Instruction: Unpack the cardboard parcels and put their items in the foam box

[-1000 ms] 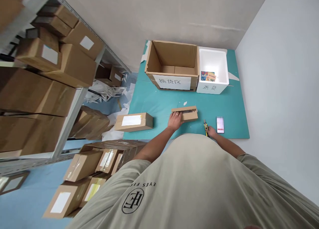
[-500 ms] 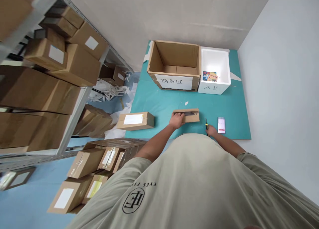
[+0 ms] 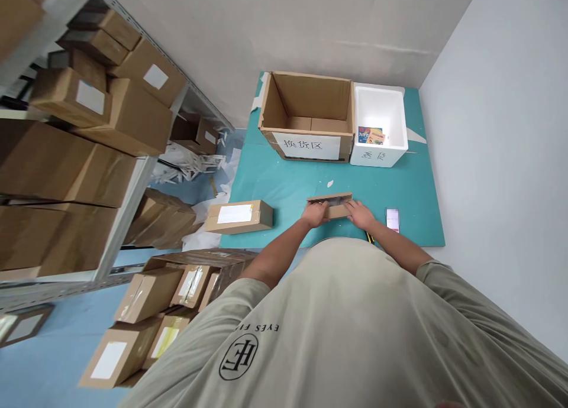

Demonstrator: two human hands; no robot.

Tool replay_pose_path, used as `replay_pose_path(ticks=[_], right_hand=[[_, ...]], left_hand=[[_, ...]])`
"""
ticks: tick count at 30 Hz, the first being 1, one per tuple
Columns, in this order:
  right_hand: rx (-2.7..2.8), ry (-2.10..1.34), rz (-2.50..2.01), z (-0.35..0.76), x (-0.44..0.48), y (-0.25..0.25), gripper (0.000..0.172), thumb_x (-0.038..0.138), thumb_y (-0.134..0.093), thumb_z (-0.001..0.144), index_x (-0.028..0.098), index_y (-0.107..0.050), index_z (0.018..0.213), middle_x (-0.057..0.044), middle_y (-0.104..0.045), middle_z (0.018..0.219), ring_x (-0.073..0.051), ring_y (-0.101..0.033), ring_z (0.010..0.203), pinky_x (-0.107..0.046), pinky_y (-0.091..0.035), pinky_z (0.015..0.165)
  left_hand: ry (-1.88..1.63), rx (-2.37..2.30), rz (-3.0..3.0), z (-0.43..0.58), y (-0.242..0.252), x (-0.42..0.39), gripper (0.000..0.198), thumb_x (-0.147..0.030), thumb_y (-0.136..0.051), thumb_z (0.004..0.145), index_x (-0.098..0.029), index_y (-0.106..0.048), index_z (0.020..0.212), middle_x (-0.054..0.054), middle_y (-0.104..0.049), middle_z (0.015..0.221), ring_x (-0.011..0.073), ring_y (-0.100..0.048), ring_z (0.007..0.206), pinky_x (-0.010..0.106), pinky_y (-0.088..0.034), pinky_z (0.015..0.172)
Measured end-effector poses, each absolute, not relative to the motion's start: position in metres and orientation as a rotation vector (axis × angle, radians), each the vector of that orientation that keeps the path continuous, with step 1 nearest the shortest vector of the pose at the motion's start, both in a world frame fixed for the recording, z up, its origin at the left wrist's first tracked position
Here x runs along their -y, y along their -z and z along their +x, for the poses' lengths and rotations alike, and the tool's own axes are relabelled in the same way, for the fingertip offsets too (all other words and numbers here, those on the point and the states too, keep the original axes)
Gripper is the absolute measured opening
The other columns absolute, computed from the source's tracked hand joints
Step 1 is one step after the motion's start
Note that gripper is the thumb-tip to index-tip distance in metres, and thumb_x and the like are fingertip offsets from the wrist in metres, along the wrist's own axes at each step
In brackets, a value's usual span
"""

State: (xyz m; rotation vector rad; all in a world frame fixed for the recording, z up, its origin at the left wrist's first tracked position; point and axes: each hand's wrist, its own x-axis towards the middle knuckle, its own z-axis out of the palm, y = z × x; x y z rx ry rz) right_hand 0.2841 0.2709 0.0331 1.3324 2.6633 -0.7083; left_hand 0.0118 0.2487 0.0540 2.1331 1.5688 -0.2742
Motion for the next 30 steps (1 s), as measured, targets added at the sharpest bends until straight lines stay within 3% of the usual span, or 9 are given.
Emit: replay_pose_path(ticks=[4,8,13,15,18,23,30], right_hand=[[-2.640,0.646,1.249,0.284,-0.284,-0.035,0.065,0.019,-0.077,0.104,0.017,-0.057,0.165,-0.022,-0.062,0.157,-0.039,-0.060,0.145,-0.055,-0.060,0.117],[-2.582,0.598,1.258,0.282,-0.288,-0.041,0.045,0.020,-0.075,0.108,0.018,-0.064,0.151,-0.020,-0.070,0.148,-0.037,-0.065,0.141,-0.050,-0.060,0.113],[-2.545,0.470,1.191,0.278,-0.285,-0.049,0.029,0.025,-0.068,0.114,0.018,-0.070,0.142,-0.020,-0.077,0.137,-0.035,-0.069,0.130,-0.040,-0.059,0.099],[-2.564,0.426,1.154,0.279,-0.280,-0.050,0.025,0.026,-0.063,0.116,0.019,-0.074,0.138,-0.020,-0.078,0.135,-0.034,-0.069,0.128,-0.038,-0.057,0.095],[-2.647,0.397,1.053,0.283,-0.273,-0.051,0.030,0.025,-0.053,0.119,0.021,-0.078,0.135,-0.018,-0.078,0.140,-0.032,-0.067,0.128,-0.036,-0.056,0.093],[-2.710,0.470,0.846,0.288,-0.276,-0.054,0.034,0.020,-0.054,0.115,0.022,-0.078,0.140,-0.015,-0.072,0.157,-0.029,-0.068,0.124,-0.038,-0.055,0.097],[-2.635,0.469,1.051,0.290,-0.284,-0.053,0.042,0.018,-0.054,0.114,0.022,-0.067,0.154,-0.018,-0.066,0.153,-0.027,-0.071,0.106,-0.037,-0.056,0.092]], left_hand=[[0.291,-1.542,2.162,0.011,-0.050,-0.252,0.056,-0.043,-0.088,0.097,-0.017,-0.065,0.142,0.022,-0.084,0.124,0.0417,-0.079,0.125,0.050,-0.049,0.116],[0.281,-1.528,2.184,0.011,-0.048,-0.254,0.045,-0.038,-0.081,0.102,-0.016,-0.070,0.139,0.021,-0.084,0.123,0.0389,-0.080,0.117,0.045,-0.054,0.105],[0.120,-1.538,2.320,0.011,-0.042,-0.249,0.017,-0.025,-0.073,0.104,-0.018,-0.083,0.116,0.017,-0.085,0.110,0.0329,-0.080,0.109,0.048,-0.050,0.114],[0.032,-1.514,2.366,0.008,-0.038,-0.244,0.018,-0.021,-0.068,0.105,-0.018,-0.086,0.107,0.017,-0.084,0.104,0.0316,-0.080,0.103,0.049,-0.050,0.114],[-0.004,-1.344,2.458,0.000,-0.031,-0.237,0.027,-0.017,-0.062,0.105,-0.020,-0.089,0.103,0.016,-0.083,0.099,0.0308,-0.077,0.102,0.050,-0.051,0.110],[0.066,-1.101,2.610,-0.020,-0.031,-0.240,0.033,-0.012,-0.064,0.096,-0.025,-0.092,0.107,0.015,-0.085,0.111,0.0337,-0.068,0.133,0.050,-0.046,0.118],[0.080,-1.128,2.613,-0.031,-0.053,-0.255,0.022,-0.026,-0.071,0.095,-0.023,-0.092,0.102,0.022,-0.079,0.096,0.0412,-0.063,0.130,0.064,-0.039,0.127]])
